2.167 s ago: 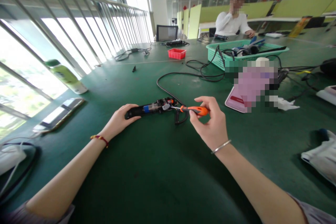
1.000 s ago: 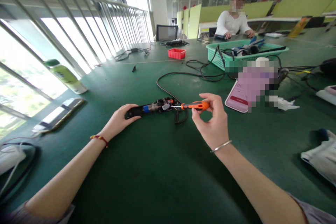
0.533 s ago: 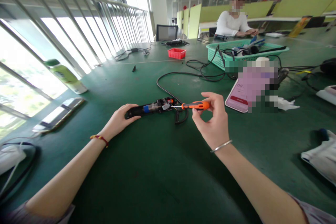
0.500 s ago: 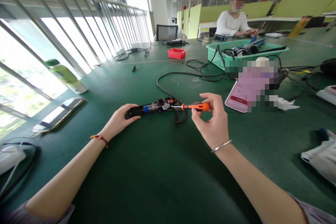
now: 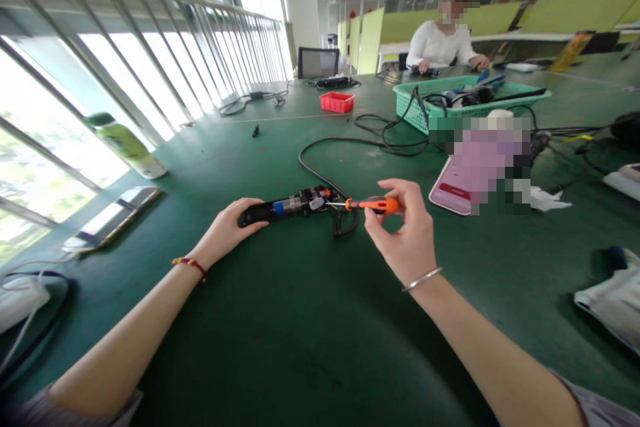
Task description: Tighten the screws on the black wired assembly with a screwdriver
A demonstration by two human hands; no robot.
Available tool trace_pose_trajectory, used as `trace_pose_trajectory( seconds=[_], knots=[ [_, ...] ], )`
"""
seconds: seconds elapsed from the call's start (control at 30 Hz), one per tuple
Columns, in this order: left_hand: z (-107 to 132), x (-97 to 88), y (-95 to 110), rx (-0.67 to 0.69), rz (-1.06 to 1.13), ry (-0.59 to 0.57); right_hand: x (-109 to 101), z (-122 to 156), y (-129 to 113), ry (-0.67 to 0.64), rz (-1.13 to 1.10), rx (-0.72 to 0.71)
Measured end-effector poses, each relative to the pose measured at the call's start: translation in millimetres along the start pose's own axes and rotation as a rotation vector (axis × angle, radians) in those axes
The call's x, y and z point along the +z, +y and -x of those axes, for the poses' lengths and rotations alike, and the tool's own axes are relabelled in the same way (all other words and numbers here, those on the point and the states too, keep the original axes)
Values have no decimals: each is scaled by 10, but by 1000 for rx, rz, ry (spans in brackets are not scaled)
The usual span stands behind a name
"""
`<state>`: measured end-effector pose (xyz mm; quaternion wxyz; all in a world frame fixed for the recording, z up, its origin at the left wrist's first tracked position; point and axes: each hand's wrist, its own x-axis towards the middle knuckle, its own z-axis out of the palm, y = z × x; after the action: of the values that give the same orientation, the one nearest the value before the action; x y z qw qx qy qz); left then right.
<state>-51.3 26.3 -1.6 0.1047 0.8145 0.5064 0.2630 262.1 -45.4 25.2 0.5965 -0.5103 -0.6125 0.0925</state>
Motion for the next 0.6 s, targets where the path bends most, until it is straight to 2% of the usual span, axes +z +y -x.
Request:
trace_pose_trajectory(
  seconds=[0.17,0.23,0.37,0.43,0.6],
  knots=[
    [-7,-2,11,-2,6,2,-24,18,-48,-179,59,193],
    [-11,-3,15,-3,2,0,-22,18,-43,-170,55,173],
    [-9,-2,19,-3,7,-4,-10,4,-2,-46,10,30],
    [-6,-1,18,-1,9,-3,-10,1,10,-29,-6,6],
    [-3,-5,7,-3,8,-3,-22,24,6,-138,39,165]
  ],
)
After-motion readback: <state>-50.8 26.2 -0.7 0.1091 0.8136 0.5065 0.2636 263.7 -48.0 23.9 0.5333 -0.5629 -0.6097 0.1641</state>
